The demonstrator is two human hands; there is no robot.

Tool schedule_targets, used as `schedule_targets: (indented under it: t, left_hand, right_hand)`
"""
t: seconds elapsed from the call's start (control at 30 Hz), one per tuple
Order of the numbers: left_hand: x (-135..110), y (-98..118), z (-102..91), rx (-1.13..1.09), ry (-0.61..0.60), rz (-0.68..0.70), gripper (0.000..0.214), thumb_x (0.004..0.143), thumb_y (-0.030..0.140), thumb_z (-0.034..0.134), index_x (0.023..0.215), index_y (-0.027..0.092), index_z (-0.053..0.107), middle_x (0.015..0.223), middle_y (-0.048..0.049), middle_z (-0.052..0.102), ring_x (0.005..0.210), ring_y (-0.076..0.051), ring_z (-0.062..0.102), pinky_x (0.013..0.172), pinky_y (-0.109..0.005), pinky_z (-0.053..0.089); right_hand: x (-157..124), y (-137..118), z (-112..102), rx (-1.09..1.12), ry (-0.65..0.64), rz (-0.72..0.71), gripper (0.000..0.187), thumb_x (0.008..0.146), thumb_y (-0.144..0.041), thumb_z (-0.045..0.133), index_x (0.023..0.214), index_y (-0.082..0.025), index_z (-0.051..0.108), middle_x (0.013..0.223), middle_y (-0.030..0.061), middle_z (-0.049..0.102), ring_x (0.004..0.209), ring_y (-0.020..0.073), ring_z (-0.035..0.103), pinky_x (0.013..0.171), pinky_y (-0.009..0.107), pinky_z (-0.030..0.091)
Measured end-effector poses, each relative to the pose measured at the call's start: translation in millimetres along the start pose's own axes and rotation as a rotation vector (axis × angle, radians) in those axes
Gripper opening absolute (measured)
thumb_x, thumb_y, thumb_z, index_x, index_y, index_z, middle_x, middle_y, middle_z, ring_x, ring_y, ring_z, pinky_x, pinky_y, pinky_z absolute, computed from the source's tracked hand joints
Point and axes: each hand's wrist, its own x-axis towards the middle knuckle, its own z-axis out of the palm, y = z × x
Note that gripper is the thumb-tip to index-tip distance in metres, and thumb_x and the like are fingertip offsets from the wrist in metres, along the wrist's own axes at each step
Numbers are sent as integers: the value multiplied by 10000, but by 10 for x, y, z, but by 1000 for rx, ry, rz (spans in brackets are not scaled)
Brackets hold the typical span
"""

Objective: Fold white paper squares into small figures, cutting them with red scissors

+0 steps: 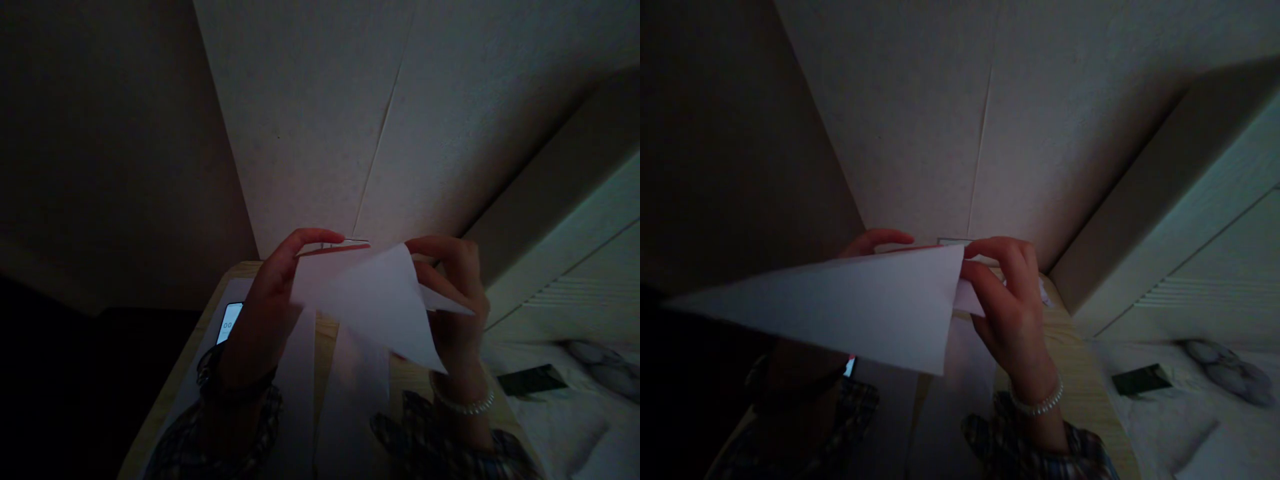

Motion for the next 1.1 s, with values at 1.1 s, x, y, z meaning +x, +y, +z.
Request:
schedule_targets:
  t: [1.1]
  left_hand:
    - [45, -49, 14, 140, 94, -12, 278, 767, 143, 779, 1027, 188, 692, 968, -10, 800, 911, -205, 775, 850, -308, 654]
  right_hand:
    - [96, -52, 61, 196, -185, 308, 147, 931, -129, 616, 819, -222, 637, 779, -3, 700, 696, 161, 643, 627, 261, 492]
